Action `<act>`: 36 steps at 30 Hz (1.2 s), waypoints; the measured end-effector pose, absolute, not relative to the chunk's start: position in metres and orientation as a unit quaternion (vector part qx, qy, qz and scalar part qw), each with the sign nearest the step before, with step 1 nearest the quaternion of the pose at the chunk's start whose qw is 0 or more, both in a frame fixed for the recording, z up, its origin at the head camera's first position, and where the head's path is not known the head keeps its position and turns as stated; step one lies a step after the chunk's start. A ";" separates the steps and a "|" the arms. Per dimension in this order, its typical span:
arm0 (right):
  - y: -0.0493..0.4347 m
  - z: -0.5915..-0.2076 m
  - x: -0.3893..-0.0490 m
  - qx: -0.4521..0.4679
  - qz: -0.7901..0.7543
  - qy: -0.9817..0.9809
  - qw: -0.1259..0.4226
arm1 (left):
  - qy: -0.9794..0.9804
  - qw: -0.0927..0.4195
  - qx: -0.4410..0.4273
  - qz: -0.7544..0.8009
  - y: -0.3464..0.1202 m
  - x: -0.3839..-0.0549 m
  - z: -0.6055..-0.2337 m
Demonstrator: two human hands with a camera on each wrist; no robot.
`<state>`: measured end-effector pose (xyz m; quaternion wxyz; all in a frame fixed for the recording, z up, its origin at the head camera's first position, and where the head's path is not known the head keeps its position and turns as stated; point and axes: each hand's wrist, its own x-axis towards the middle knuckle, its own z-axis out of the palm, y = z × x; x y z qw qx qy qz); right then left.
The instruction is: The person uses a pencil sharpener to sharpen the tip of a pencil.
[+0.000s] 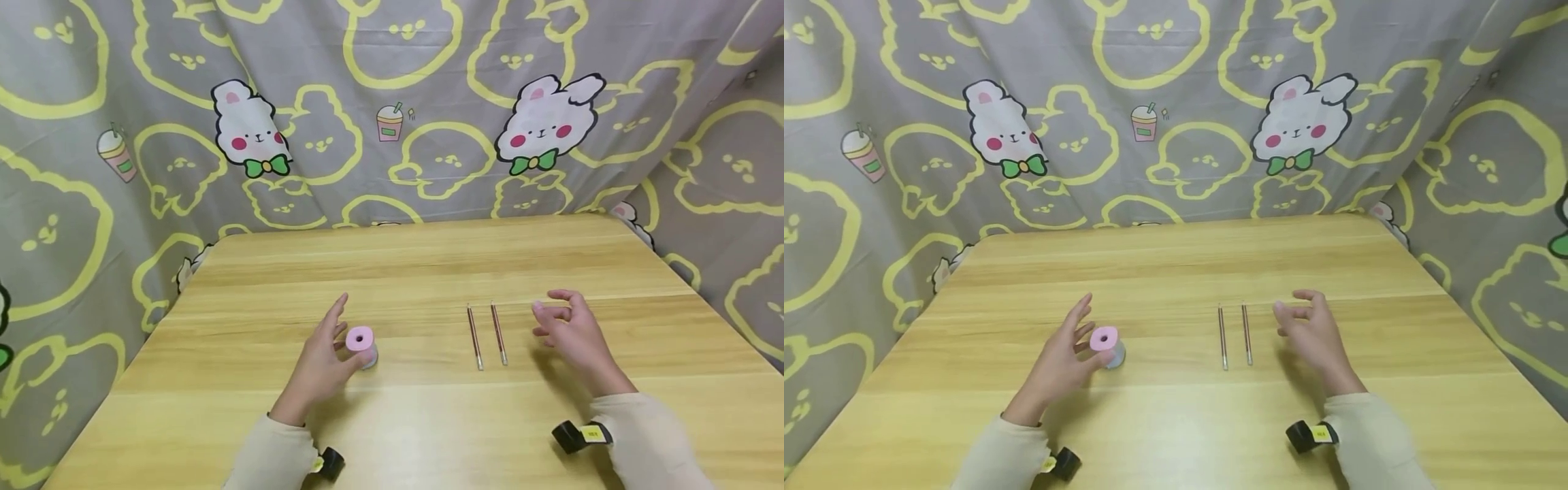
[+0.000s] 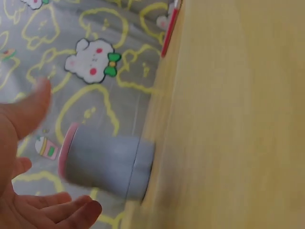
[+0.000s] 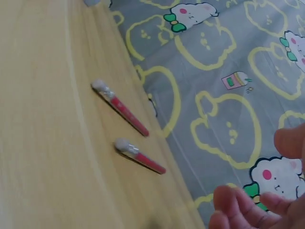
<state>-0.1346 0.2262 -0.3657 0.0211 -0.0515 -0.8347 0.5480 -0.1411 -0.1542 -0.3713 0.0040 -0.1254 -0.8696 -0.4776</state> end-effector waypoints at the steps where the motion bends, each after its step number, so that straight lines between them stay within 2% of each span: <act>1: 0.224 -0.368 -0.137 -0.051 0.541 -0.839 0.015 | -0.868 0.004 -0.126 -0.481 -0.153 -0.141 -0.372; 6: 0.215 -0.378 -0.139 -0.034 0.498 -0.867 -0.005 | -0.867 0.007 -0.122 -0.483 -0.151 -0.140 -0.374; 15: 0.212 -0.387 -0.135 0.011 0.507 -0.860 -0.063 | -0.879 0.003 -0.136 -0.457 -0.150 -0.137 -0.379; 22: 0.207 -0.393 -0.138 0.055 0.499 -0.860 -0.088 | -0.896 0.023 -0.140 -0.421 -0.153 -0.133 -0.384; 30: 0.209 -0.394 -0.137 0.082 0.392 -0.915 -0.053 | -0.904 0.032 -0.144 -0.400 -0.152 -0.134 -0.385; 36: 0.213 -0.393 -0.138 0.089 0.367 -0.925 -0.028 | -0.906 0.028 -0.147 -0.396 -0.149 -0.137 -0.384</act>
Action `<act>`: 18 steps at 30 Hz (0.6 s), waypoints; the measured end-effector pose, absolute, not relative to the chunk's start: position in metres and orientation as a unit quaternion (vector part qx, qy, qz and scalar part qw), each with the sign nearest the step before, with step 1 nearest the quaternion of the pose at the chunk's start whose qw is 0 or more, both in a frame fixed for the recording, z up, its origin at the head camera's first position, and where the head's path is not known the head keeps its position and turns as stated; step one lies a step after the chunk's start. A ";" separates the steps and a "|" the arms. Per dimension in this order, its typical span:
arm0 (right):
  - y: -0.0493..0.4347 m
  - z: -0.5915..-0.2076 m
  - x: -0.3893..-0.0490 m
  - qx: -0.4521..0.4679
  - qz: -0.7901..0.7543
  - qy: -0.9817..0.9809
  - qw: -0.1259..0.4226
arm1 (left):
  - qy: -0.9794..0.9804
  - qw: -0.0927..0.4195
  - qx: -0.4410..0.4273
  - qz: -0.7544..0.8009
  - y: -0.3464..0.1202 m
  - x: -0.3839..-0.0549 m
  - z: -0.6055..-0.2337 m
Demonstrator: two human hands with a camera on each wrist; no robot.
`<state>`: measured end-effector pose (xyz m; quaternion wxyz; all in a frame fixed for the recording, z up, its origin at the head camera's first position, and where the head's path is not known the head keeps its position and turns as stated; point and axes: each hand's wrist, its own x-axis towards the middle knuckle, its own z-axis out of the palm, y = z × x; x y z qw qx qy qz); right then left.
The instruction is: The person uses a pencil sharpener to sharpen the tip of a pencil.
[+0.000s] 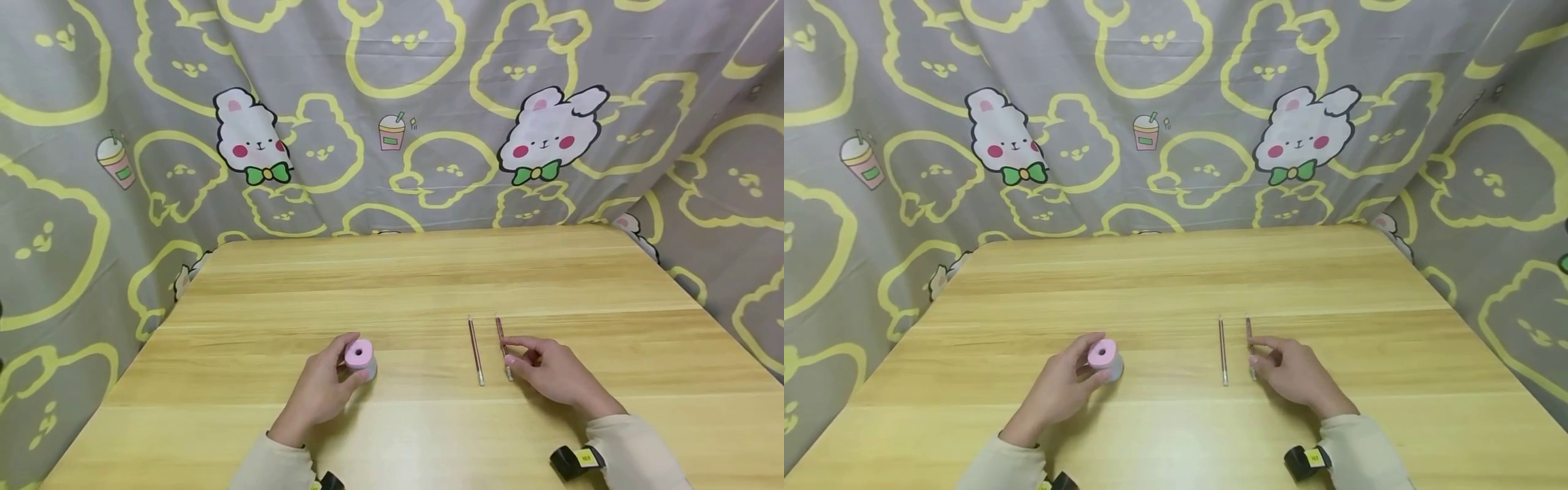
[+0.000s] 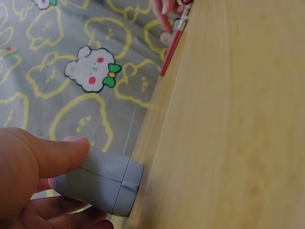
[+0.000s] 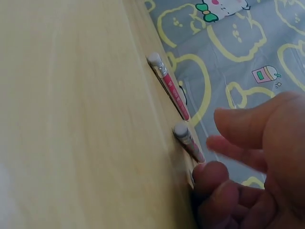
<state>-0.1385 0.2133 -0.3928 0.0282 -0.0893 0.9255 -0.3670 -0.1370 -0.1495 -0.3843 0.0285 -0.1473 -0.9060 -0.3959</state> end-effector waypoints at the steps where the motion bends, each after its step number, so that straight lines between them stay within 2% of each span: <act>1: 0.214 -0.393 -0.139 -0.093 -0.366 0.926 0.030 | -0.907 0.029 -0.147 -0.394 -0.150 -0.137 -0.384; 5: 0.214 -0.392 -0.139 -0.098 -0.361 0.927 0.034 | -0.909 0.034 -0.146 -0.388 -0.149 -0.137 -0.384; 18: 0.224 -0.394 -0.141 -0.067 -0.324 0.944 -0.002 | -0.912 0.033 -0.141 -0.384 -0.147 -0.138 -0.385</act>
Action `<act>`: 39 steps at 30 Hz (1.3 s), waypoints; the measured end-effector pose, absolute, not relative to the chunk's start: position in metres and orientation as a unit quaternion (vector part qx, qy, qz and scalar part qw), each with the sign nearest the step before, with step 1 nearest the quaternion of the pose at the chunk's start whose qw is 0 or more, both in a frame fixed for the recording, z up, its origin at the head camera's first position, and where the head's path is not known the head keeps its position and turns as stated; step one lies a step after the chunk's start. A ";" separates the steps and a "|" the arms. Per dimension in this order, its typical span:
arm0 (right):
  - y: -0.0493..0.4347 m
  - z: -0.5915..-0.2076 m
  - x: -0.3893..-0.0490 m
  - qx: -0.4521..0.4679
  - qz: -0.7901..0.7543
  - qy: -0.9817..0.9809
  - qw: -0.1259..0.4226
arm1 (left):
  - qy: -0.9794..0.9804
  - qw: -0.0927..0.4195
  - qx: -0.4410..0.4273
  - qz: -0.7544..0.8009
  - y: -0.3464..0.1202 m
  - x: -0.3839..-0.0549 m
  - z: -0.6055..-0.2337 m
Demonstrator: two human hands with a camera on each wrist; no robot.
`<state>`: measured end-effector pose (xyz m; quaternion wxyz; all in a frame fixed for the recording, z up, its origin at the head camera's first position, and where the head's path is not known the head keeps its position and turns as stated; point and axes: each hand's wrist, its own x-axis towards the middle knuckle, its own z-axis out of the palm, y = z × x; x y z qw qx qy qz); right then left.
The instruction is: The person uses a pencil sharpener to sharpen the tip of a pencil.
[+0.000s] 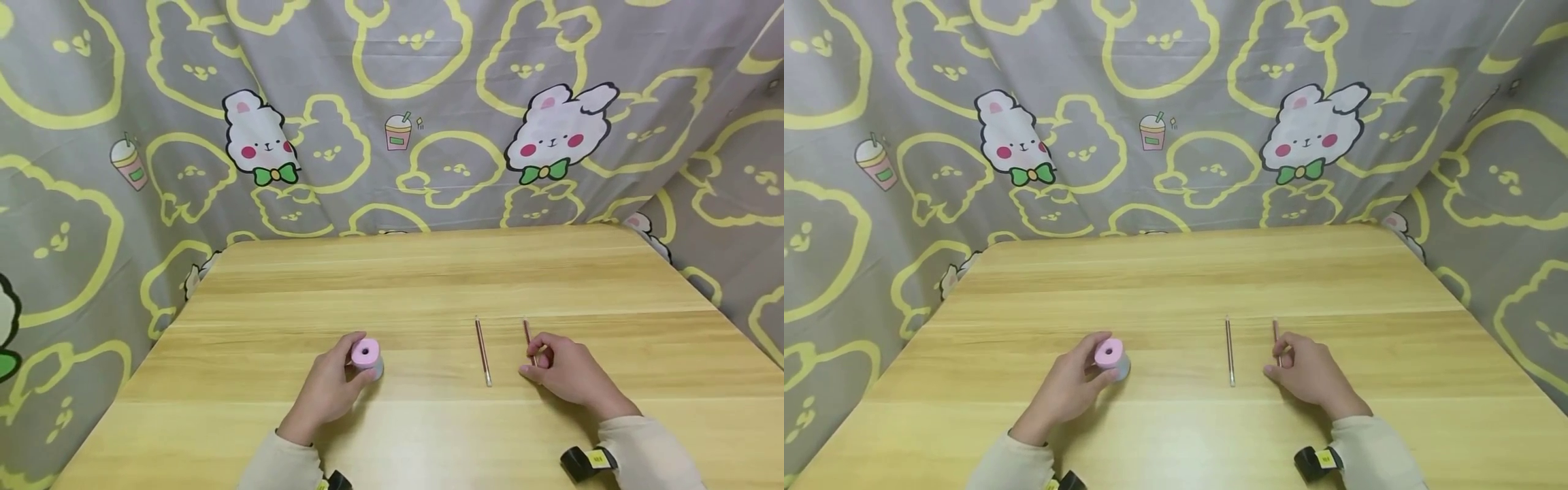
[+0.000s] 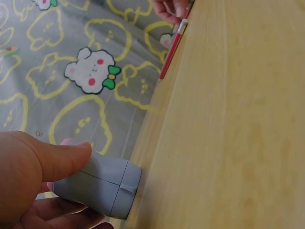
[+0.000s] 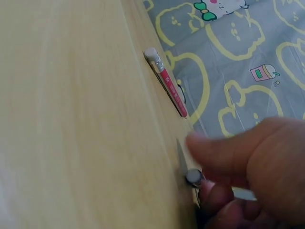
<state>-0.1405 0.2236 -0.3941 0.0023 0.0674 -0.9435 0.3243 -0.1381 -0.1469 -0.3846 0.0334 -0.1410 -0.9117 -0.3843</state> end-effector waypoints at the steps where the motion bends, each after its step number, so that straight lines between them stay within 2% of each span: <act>1: 0.225 -0.394 -0.141 0.065 0.318 -0.946 0.005 | -0.911 0.035 -0.141 -0.385 -0.146 -0.139 -0.385; 8: 0.236 -0.389 -0.141 0.051 0.287 -0.957 0.012 | -0.909 0.042 -0.143 -0.390 -0.141 -0.142 -0.384; 14: 0.245 -0.388 -0.140 0.066 0.318 -0.946 0.009 | -0.894 0.033 -0.129 -0.427 -0.141 -0.143 -0.385; 20: 0.247 -0.390 -0.137 0.071 0.334 -0.939 0.044 | -0.888 0.038 -0.119 -0.443 -0.144 -0.142 -0.386; 30: 0.249 -0.388 -0.130 0.065 0.347 -0.934 0.062 | -0.881 0.065 -0.120 -0.453 -0.150 -0.135 -0.384; 39: 0.240 -0.385 -0.124 0.105 0.386 -0.908 0.124 | -0.872 0.057 -0.120 -0.471 -0.147 -0.132 -0.381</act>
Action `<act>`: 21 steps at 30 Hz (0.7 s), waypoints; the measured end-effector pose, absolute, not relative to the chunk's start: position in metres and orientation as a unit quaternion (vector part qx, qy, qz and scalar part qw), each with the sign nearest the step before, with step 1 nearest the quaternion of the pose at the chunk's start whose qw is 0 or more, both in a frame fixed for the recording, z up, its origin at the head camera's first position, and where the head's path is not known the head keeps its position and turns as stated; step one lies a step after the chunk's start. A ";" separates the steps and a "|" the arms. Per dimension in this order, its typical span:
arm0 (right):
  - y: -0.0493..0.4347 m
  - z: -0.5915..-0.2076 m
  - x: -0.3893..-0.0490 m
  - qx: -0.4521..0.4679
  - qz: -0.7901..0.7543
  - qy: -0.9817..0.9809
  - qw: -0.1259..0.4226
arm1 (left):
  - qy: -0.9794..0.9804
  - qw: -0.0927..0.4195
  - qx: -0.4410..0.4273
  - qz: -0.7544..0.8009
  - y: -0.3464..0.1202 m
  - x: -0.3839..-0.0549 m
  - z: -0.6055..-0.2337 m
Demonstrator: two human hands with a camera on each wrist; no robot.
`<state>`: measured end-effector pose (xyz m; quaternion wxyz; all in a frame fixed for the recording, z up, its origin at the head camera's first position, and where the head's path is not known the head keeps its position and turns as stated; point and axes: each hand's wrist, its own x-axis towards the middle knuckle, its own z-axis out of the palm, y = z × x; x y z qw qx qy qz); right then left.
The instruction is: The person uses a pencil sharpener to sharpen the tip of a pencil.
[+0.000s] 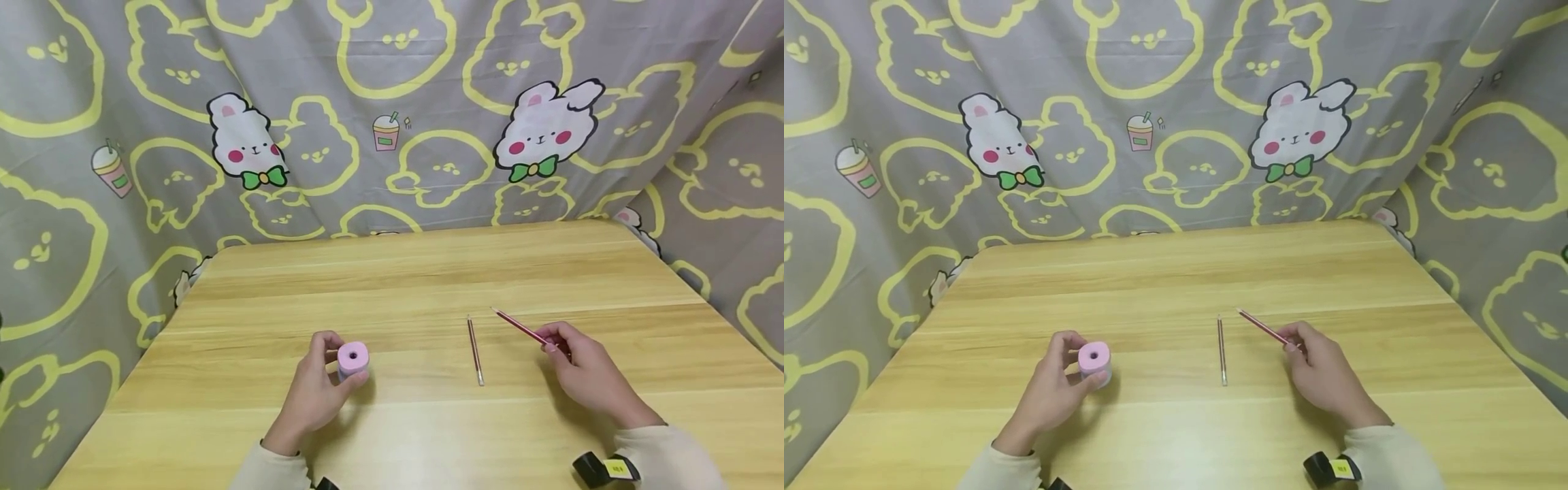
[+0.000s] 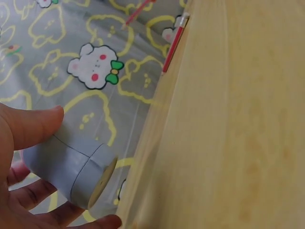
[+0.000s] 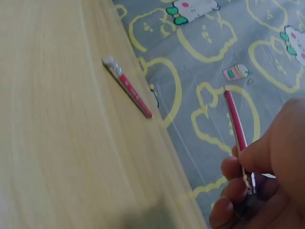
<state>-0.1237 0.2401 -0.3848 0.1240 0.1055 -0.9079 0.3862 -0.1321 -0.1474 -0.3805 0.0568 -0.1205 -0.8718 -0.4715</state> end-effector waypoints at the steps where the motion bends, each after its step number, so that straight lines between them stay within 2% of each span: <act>1: 0.238 -0.384 -0.123 0.113 0.392 -0.903 0.132 | -0.873 0.055 -0.122 -0.470 -0.147 -0.131 -0.380; 8: 0.226 -0.385 -0.118 0.155 0.409 -0.885 0.162 | -0.873 0.035 -0.140 -0.467 -0.143 -0.128 -0.377; 21: 0.209 -0.393 -0.118 0.175 0.410 -0.875 0.186 | -0.858 0.075 -0.160 -0.482 -0.129 -0.123 -0.373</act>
